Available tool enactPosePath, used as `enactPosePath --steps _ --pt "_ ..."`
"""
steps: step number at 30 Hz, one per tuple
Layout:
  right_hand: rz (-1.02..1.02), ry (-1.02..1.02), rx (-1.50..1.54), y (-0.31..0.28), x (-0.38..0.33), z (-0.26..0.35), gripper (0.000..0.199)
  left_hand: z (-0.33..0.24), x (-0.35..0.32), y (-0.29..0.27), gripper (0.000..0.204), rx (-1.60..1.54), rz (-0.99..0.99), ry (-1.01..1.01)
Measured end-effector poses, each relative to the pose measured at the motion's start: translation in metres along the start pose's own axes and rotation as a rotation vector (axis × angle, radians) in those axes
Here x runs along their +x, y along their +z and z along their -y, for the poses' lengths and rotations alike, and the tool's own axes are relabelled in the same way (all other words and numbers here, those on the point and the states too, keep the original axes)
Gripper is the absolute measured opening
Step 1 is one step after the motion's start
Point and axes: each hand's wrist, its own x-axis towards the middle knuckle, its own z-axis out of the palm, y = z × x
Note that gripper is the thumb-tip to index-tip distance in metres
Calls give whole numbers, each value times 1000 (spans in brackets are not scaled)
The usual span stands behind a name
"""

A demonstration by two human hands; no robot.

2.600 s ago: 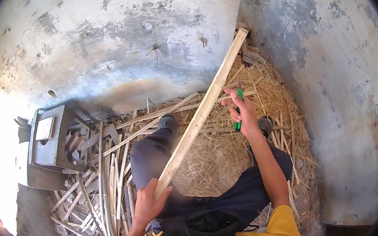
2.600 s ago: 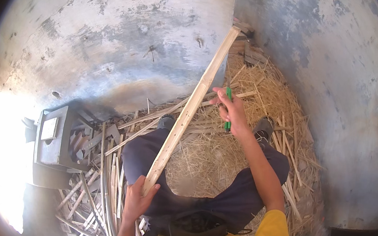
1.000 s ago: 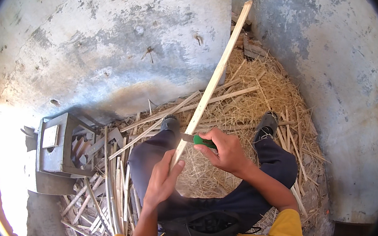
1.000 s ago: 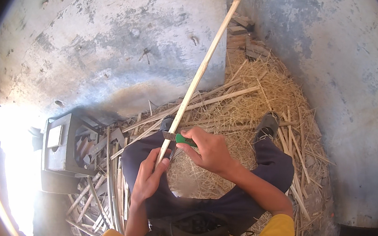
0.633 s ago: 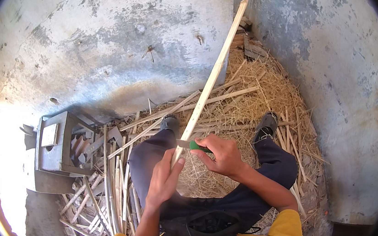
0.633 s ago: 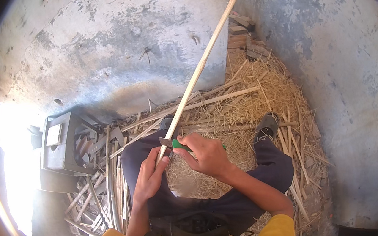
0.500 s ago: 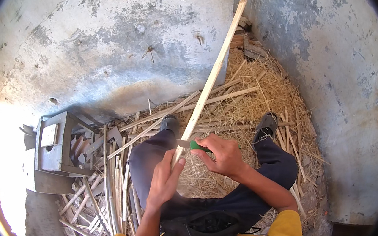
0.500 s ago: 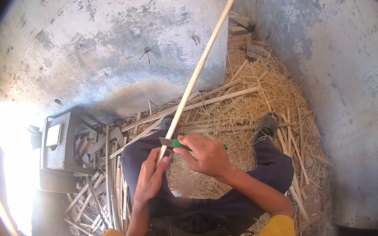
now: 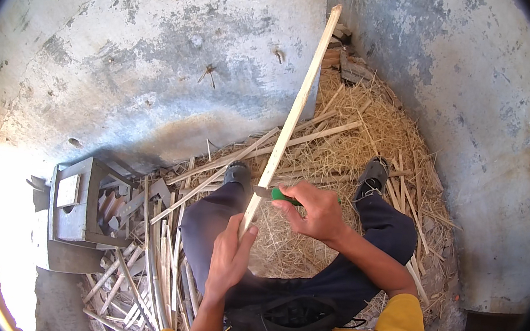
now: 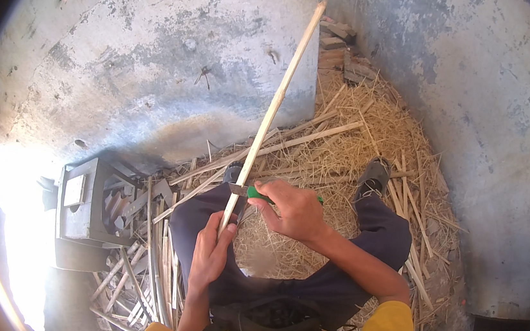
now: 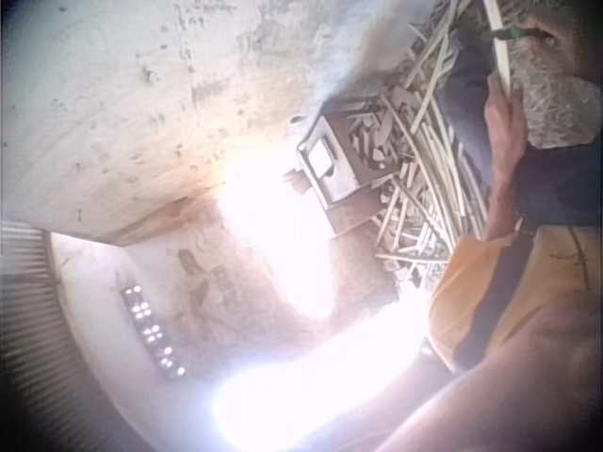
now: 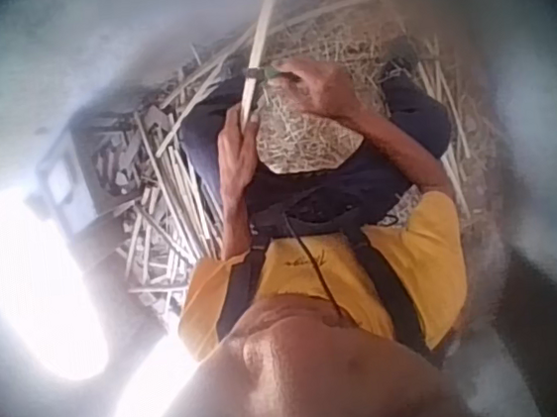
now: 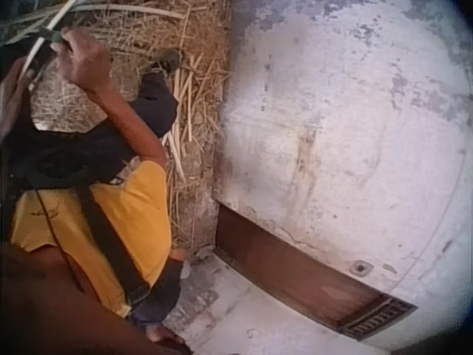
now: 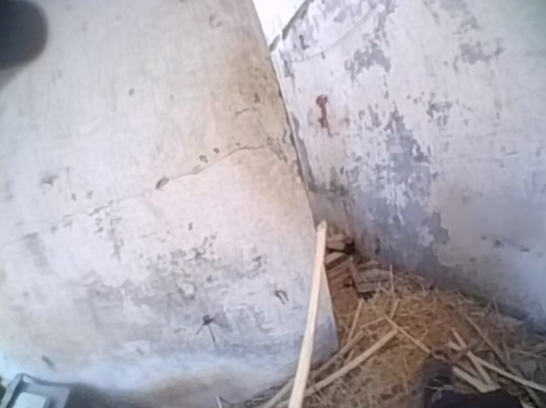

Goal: The person whittles a thin wooden strip using a utility knife while seated, stripping small shavings from the edges and tip of the wood.

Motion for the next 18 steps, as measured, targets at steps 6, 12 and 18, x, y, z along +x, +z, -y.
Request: enactPosePath --steps 6,12,18 --pt "-37 17 -30 0 1 -9 24 3 -6 -1 25 9 0 -21" --pt "-18 80 -29 -7 8 -19 26 12 -20 -2 25 2 4 -32" --pt "-72 163 -18 -12 16 -44 26 26 -39 -4 26 42 12 -36"
